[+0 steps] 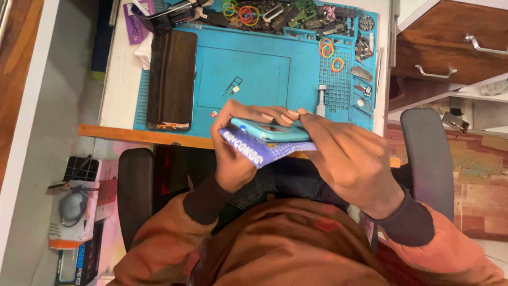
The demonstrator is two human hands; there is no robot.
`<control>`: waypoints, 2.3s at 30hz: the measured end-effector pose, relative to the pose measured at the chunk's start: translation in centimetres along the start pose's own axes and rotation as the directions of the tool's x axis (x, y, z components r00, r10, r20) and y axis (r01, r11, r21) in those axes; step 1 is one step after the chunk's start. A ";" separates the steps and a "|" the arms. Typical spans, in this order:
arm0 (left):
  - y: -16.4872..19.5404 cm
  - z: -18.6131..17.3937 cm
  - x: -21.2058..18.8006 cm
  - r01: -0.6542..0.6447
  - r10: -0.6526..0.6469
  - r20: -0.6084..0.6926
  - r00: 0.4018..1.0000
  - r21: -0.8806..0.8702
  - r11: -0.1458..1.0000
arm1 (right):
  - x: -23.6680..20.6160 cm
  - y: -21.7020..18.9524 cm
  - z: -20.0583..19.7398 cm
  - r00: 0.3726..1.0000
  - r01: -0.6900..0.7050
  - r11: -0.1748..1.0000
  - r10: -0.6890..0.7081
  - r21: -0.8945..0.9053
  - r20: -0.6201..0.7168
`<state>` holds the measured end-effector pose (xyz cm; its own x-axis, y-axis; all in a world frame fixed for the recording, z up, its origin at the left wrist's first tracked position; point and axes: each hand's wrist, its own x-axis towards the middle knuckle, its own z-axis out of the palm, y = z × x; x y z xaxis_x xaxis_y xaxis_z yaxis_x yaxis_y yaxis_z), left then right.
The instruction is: The person uses a screwdriver to tighten screws on a disassembled smartphone placed on a blue mat. They then pick up a light blue phone case, wipe the back of the phone with a cloth, and pour liquid from a bottle onto the cloth to clean the phone's back surface.
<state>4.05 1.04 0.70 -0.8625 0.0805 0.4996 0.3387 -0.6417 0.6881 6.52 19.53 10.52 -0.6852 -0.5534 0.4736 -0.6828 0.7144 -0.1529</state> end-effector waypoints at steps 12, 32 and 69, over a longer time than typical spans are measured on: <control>1.0 1.1 -1.0 -0.005 0.027 -0.082 0.996 0.259 0.966 | 0.3 0.1 -0.1 0.999 0.029 0.993 -0.026 0.118 -0.028; 1.6 1.7 -1.1 0.108 -0.052 -0.202 0.978 0.276 0.955 | 0.6 0.5 -0.4 0.991 0.082 0.991 -0.069 0.108 -0.117; 2.1 3.0 -1.9 0.288 -0.291 0.061 0.955 -0.433 0.854 | 2.7 1.6 -7.1 0.795 0.591 0.784 -0.606 0.190 0.031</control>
<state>7.55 1.84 2.83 -0.8992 0.3098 0.3088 -0.1218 -0.8554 0.5034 5.41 22.25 17.70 -0.1383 -0.8863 0.4419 -0.9884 0.1520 -0.0045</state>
